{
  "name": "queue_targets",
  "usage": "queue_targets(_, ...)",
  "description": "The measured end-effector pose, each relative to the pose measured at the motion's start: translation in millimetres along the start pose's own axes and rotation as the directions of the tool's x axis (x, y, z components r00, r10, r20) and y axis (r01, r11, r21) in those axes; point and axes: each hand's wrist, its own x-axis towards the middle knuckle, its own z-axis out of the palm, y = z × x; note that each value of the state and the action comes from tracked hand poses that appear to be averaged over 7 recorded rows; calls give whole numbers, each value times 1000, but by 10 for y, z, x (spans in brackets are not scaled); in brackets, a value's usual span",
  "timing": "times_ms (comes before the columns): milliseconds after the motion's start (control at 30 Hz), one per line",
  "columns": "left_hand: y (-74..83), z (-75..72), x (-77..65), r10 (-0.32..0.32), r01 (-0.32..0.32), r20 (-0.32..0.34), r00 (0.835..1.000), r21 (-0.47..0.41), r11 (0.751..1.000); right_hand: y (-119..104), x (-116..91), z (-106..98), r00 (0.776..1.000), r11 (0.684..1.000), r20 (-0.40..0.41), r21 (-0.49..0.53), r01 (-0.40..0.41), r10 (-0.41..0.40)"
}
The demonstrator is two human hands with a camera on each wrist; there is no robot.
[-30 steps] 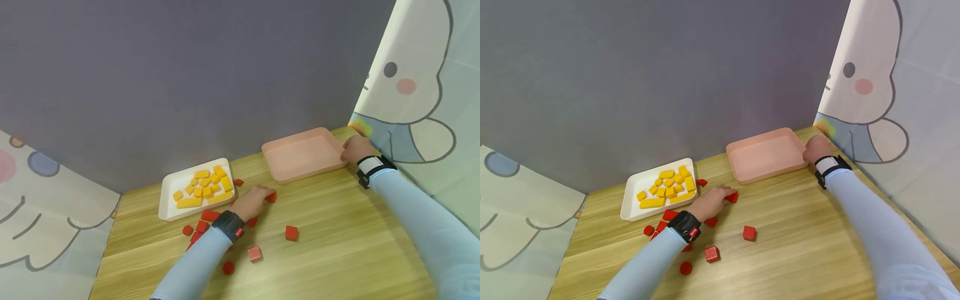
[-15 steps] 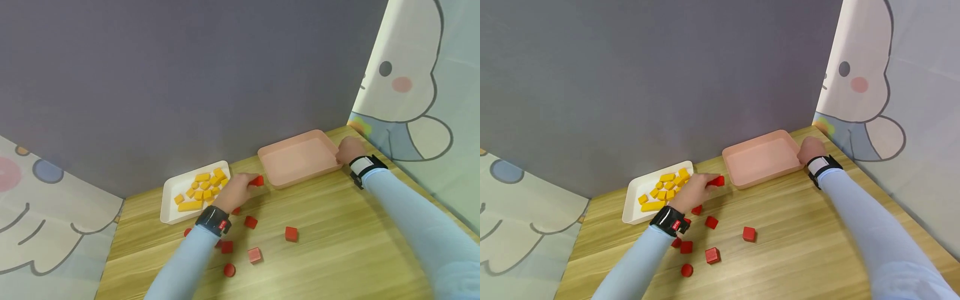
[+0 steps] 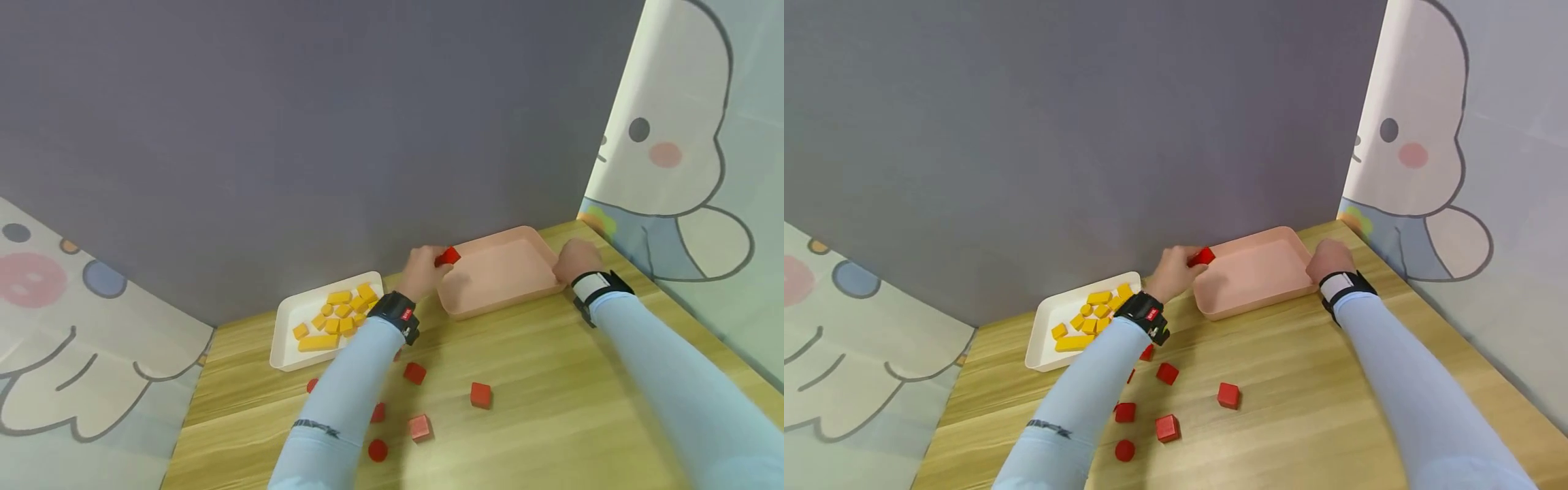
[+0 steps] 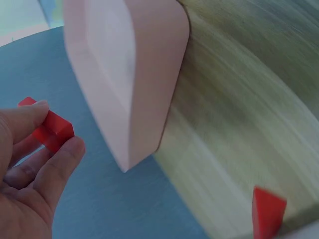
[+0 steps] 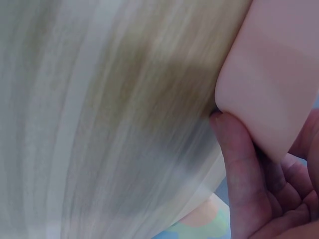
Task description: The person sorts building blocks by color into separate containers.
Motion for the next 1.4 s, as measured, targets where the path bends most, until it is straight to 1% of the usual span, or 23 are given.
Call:
queue_targets(67,8,107,71,-19,19,20,1000,1,1000,13,-18,7,1000,1000,4,-12,2,-2)
queue_targets(133,25,187,119,-49,48,35,998,25,999,-4,-44,9,1000,1000,2,-22,6,-5)
queue_targets(300,100,289,185,-119,112,58,991,121,986,-105,-122,-41,1000,999,-13,-20,27,-27)
queue_targets(367,135,313,215,-128,117,64,990,144,983,-121,-164,-89,1000,1000,-21,-17,21,-21)
queue_targets(500,198,353,273,-128,113,72,989,189,975,-113,-235,-185,1000,1000,-21,-9,-19,18)
queue_targets(633,213,375,272,-141,119,67,988,266,957,-99,-241,-195,1000,1000,-6,6,-23,23)
queue_targets(733,168,378,264,-151,124,66,986,303,945,-130,-221,-165,1000,1000,5,13,-19,19)
queue_targets(833,136,365,261,-186,161,59,981,298,941,-201,-225,-168,1000,1000,1,5,-10,10)
queue_targets(933,135,347,249,-214,190,55,975,288,939,-264,-245,-193,1000,1000,-10,-3,-2,2)
queue_targets(1033,141,336,227,-214,187,58,975,299,936,-275,-245,-189,1000,1000,-9,-1,-4,4)
queue_targets(1200,146,311,185,-233,206,51,971,314,927,-282,-226,-150,1000,1000,5,5,-16,16)
queue_targets(1267,169,275,168,-230,209,39,972,295,932,-277,-220,-145,1000,1000,0,9,-18,18)
queue_targets(1333,198,219,156,-201,190,18,979,263,946,-267,-223,-157,1000,999,-5,18,-26,26)
queue_targets(1400,230,138,143,-159,157,-10,987,231,960,-251,-238,-189,999,999,-6,28,-33,34)
